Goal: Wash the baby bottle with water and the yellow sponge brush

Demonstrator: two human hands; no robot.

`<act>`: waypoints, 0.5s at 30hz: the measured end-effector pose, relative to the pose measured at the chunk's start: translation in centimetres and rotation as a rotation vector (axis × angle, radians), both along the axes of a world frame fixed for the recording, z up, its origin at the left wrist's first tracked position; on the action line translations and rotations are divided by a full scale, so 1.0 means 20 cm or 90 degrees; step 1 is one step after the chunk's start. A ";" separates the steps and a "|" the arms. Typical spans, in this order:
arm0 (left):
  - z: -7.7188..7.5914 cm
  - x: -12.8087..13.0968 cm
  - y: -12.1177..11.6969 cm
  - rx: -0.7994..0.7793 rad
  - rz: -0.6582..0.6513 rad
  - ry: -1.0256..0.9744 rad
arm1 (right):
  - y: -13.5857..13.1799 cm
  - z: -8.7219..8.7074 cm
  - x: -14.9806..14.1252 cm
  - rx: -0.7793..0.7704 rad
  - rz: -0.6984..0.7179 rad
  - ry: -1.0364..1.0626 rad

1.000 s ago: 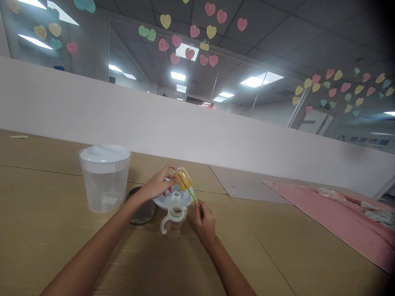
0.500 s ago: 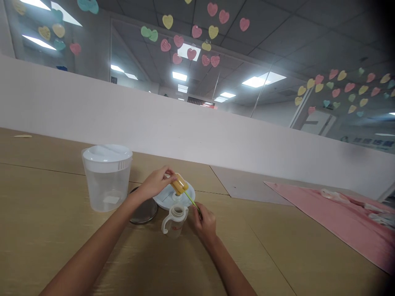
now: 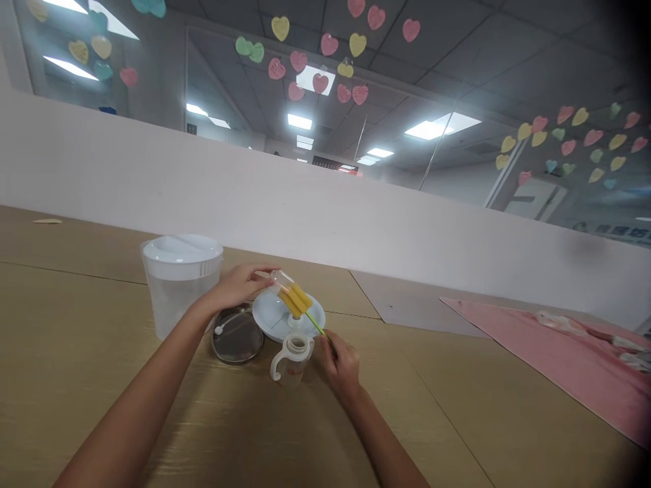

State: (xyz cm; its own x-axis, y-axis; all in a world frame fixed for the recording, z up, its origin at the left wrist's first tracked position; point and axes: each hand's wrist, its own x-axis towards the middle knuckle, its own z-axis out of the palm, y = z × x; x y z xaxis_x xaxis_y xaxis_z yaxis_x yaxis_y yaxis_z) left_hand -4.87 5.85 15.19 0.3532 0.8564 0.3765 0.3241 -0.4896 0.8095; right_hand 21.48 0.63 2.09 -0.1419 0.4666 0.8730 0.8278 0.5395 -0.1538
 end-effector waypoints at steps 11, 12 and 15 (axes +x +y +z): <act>-0.21 -0.13 0.19 -0.014 0.186 0.503 | 0.00 0.02 0.01 0.023 -0.008 0.008; -0.23 -0.13 0.19 -0.027 0.181 0.513 | 0.00 0.02 0.01 0.030 -0.009 0.008; -0.28 -0.09 0.20 -0.038 0.165 0.522 | 0.00 0.02 0.00 0.037 -0.013 0.004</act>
